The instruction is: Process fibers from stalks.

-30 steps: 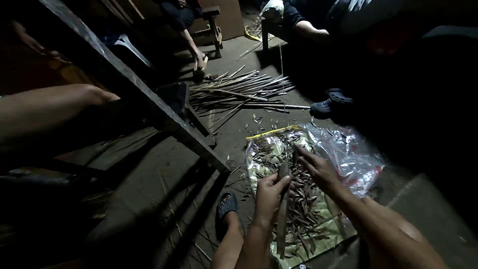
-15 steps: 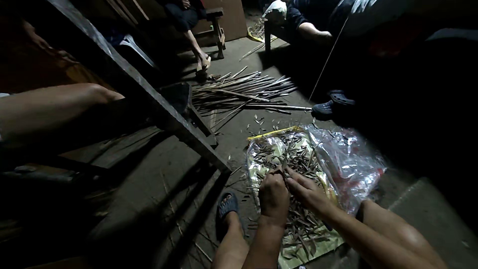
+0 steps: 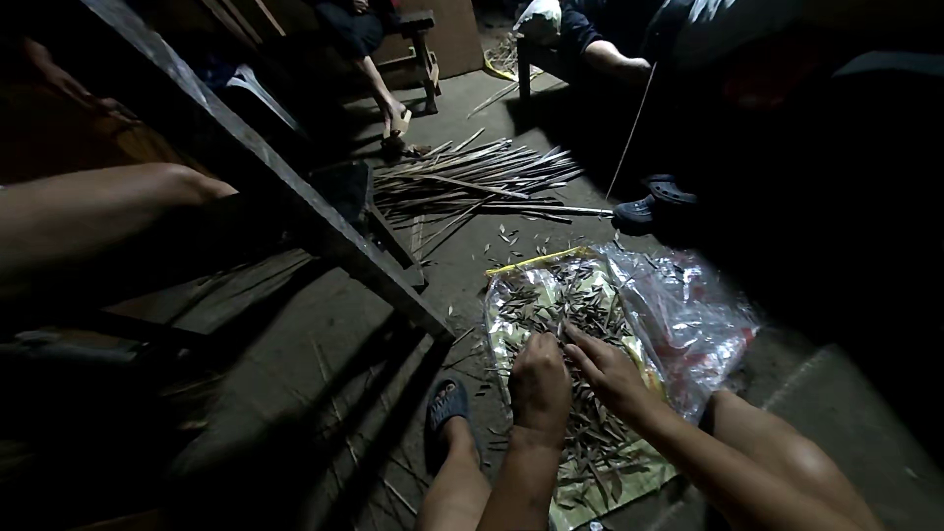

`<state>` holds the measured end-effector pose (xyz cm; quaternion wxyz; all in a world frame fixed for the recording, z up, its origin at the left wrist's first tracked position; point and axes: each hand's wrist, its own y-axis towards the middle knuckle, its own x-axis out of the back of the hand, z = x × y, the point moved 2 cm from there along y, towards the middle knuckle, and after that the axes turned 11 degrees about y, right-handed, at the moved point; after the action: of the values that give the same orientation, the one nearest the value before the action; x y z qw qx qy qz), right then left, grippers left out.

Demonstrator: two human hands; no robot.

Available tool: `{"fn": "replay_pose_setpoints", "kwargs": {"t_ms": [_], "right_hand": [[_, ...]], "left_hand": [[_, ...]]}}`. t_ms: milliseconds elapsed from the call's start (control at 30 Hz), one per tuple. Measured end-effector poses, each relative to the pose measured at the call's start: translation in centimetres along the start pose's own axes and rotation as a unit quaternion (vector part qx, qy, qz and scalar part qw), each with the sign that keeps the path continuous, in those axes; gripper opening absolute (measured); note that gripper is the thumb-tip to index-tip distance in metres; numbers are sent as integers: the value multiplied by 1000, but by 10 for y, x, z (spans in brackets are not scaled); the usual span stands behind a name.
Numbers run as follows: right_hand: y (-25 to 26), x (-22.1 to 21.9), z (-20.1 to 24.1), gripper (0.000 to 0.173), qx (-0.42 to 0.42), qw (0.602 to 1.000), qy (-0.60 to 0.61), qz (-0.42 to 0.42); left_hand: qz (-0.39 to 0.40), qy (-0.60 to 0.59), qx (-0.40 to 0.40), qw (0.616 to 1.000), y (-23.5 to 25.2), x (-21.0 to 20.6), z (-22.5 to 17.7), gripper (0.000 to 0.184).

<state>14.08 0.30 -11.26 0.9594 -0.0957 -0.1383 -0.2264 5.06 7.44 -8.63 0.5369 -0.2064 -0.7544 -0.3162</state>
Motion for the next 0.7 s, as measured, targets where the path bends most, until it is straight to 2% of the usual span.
{"fn": "replay_pose_setpoints", "kwargs": {"t_ms": [167,333,433,500,567,633,700], "right_hand": [[1,-1,-3,46,26,991,-117,-57],[1,-2,-6,45,56,980,-168,-88],[9,9,-9,45,27,980,-172,-99],[20,31,-11,47,-32,988,-116,-98],[26,47,-13,47,-93,990,8,-101],[24,41,-12,41,-116,972,169,-116],[17,26,-5,34,-150,932,320,-78]], "left_hand": [[0,15,-2,1000,0,-2,-1,12],[31,13,4,999,1,0,-2,13],[43,4,7,999,-1,2,-2,18],[54,-13,16,998,-4,4,0,20],[98,-58,44,993,-3,10,3,24],[145,-122,85,978,2,16,7,26],[178,-183,111,961,5,14,11,25]]}}
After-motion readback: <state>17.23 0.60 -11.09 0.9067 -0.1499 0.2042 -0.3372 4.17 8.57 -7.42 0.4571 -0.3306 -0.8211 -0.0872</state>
